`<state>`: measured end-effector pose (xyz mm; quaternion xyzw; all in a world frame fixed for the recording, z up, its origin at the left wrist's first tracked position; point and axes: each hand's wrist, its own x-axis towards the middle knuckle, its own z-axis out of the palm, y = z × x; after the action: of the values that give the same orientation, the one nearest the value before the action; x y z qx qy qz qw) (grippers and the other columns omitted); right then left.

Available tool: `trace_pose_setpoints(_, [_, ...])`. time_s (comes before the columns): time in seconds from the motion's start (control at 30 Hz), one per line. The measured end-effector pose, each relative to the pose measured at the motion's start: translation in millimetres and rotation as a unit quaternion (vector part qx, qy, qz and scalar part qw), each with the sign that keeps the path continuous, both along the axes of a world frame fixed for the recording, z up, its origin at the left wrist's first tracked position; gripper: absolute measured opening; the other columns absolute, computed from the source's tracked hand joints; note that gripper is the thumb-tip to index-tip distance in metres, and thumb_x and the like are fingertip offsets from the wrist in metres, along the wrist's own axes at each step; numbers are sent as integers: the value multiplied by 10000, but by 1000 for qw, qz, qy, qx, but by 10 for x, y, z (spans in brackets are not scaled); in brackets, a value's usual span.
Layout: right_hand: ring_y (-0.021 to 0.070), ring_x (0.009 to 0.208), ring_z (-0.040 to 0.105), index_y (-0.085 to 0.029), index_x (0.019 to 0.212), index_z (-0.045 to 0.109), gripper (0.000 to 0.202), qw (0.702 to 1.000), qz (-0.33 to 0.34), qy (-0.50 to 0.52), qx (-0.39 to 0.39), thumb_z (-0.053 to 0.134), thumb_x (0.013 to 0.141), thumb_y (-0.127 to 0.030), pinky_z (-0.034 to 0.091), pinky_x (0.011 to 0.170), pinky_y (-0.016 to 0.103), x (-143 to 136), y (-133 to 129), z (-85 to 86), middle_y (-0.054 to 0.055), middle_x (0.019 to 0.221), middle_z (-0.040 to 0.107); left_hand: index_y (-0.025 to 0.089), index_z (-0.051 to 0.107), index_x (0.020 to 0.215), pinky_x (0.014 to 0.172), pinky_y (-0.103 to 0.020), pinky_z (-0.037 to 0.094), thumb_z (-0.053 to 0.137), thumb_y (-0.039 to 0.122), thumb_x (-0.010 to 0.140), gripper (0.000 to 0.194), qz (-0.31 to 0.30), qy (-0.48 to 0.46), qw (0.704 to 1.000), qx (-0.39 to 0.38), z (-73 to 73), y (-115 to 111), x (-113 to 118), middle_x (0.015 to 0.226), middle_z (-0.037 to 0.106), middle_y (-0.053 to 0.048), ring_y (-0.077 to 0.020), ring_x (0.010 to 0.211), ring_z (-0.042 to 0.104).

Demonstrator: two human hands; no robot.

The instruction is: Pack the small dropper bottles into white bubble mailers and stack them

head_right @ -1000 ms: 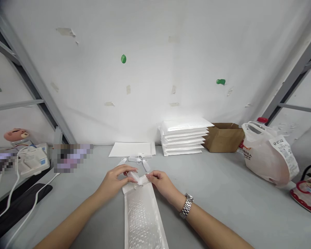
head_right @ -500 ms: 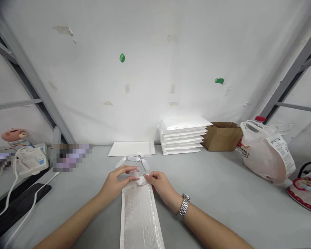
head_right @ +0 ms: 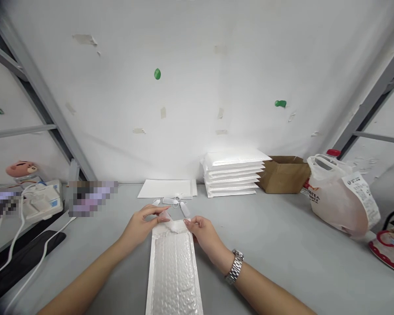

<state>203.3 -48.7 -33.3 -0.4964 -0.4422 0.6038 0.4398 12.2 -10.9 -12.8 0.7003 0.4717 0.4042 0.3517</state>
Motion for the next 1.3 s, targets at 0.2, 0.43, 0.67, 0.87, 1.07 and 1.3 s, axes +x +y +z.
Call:
trace_pose_setpoints(0.2, [78, 490, 336, -178, 625, 456, 413, 998, 9, -52, 17, 607, 663, -561, 260, 494, 227, -19, -8, -42, -60, 531, 396, 310, 696, 912, 897, -342, 409, 649, 298, 688, 229, -71, 26, 997, 1, -40, 32, -15, 868, 657, -19, -187, 929, 539])
trace_pose_setpoints(0.43, [75, 483, 314, -175, 618, 466, 390, 999, 9, -49, 18, 615, 668, -532, 228, 487, 229, -15, -2, -60, -62, 524, 393, 306, 676, 974, 899, -360, 405, 629, 326, 709, 270, -66, 28, 997, 17, -31, -17, 37, 860, 646, -28, -193, 919, 539])
trace_pose_setpoints(0.67, [96, 532, 412, -279, 1084, 463, 412, 995, 26, 5, 96, 612, 725, -415, 320, 540, 234, 4, -9, -40, -73, 612, 468, 280, 677, 957, 841, -326, 427, 616, 328, 704, 265, 33, 3, 999, -1, -66, 59, 11, 936, 636, -22, -182, 881, 553])
trace_pose_setpoints(0.87, [127, 683, 455, -219, 924, 591, 290, 985, 57, -109, 120, 653, 692, -382, 360, 630, 257, 30, 50, -174, -4, 799, 523, 253, 684, 927, 796, -306, 436, 613, 292, 698, 243, 30, 1, 1000, -2, -110, 70, 45, 893, 646, -20, -169, 826, 562])
trace_pose_setpoints(1.07, [100, 545, 381, -214, 850, 555, 366, 977, 131, -146, 82, 736, 585, -389, 287, 511, 227, 113, 70, -133, -69, 577, 409, 256, 690, 919, 799, -330, 449, 630, 292, 674, 254, 21, 17, 1000, -11, -68, 22, 75, 896, 650, -31, -180, 825, 568])
trace_pose_setpoints(1.3, [86, 533, 346, -201, 777, 545, 347, 975, 165, -134, 70, 761, 552, -354, 280, 516, 225, 156, 104, -172, -72, 582, 388, 270, 698, 908, 781, -323, 452, 622, 289, 679, 242, 12, 48, 999, -15, -41, -2, 71, 847, 645, -29, -177, 805, 565])
